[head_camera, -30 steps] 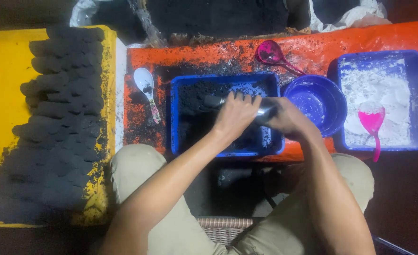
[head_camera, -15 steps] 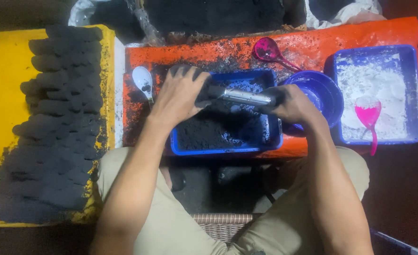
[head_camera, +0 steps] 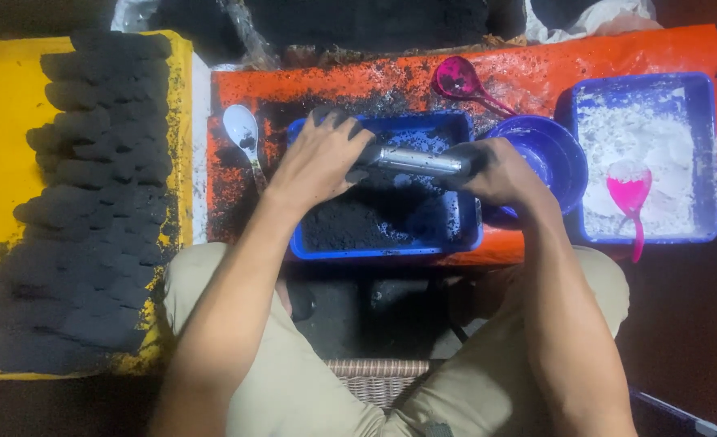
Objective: The person mixes a dark granular material in a blue tray, packs it into a cylindrical metal mold, and ejects the formed patty onto a yellow tray. They repeat this process, arranging the finished patties in rows on the tray.
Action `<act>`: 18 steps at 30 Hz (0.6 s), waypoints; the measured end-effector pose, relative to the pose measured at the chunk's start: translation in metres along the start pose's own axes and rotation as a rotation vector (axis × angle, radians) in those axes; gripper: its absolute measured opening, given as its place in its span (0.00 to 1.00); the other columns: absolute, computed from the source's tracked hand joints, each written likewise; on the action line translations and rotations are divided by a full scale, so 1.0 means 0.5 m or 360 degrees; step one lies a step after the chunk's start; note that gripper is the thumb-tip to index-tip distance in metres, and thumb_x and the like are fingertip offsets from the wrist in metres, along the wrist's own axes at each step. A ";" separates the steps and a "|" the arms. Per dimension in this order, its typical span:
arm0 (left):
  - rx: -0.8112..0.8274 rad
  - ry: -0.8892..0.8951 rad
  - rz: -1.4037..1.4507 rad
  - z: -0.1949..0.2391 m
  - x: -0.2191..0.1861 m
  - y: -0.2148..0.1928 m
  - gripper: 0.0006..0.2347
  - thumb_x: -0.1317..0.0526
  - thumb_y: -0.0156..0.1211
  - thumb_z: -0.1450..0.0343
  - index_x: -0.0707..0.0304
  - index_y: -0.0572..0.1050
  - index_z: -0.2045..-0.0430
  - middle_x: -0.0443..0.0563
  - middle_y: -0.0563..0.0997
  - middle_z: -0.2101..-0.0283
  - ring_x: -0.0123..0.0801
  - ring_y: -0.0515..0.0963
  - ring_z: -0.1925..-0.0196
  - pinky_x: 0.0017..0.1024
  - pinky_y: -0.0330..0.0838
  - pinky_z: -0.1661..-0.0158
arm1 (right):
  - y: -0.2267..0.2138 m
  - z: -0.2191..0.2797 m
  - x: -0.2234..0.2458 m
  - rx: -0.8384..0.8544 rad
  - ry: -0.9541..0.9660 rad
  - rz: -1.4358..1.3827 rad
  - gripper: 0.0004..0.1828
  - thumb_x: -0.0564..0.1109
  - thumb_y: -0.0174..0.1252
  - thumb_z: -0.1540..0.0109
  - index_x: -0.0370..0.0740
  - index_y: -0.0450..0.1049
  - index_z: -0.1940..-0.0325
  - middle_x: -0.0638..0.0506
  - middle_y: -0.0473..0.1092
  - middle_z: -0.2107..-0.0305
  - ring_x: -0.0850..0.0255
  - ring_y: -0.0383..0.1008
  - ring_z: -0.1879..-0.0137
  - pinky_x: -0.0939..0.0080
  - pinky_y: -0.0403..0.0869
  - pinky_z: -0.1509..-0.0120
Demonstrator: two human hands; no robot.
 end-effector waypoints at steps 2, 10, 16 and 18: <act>-0.0014 0.0018 -0.0028 -0.001 -0.004 -0.007 0.26 0.65 0.66 0.50 0.66 0.66 0.58 0.66 0.69 0.57 0.56 0.66 0.51 0.52 0.53 0.51 | -0.002 0.002 0.003 0.0000 -0.0004 -0.0015 0.17 0.48 0.61 0.58 0.42 0.73 0.67 0.45 0.70 0.77 0.49 0.70 0.65 0.54 0.67 0.60; -0.0125 0.0098 -0.0109 -0.005 -0.010 -0.001 0.25 0.65 0.68 0.52 0.65 0.68 0.61 0.63 0.71 0.61 0.54 0.68 0.53 0.51 0.54 0.52 | -0.008 0.010 0.018 0.0032 -0.0009 -0.0097 0.17 0.47 0.59 0.58 0.37 0.73 0.68 0.41 0.69 0.78 0.46 0.70 0.67 0.53 0.67 0.62; -0.0159 0.0114 -0.0100 -0.002 -0.011 -0.006 0.25 0.65 0.68 0.53 0.66 0.69 0.63 0.63 0.72 0.64 0.53 0.69 0.55 0.51 0.55 0.53 | -0.016 0.020 0.040 0.0000 0.0011 -0.0064 0.10 0.42 0.56 0.59 0.37 0.72 0.75 0.43 0.68 0.82 0.49 0.70 0.70 0.56 0.66 0.65; -0.0164 0.0122 -0.0086 -0.002 -0.010 -0.002 0.24 0.66 0.68 0.53 0.66 0.69 0.62 0.64 0.72 0.64 0.55 0.69 0.55 0.52 0.54 0.53 | -0.017 0.022 0.044 0.0014 0.0017 -0.0054 0.10 0.42 0.58 0.57 0.35 0.72 0.74 0.42 0.69 0.82 0.48 0.70 0.71 0.56 0.66 0.65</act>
Point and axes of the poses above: each hand's wrist, its own z-axis away from the middle knuckle, its own y-axis out of the palm, x = y × z, the point moved 10 cm from there along -z, towards the middle knuckle
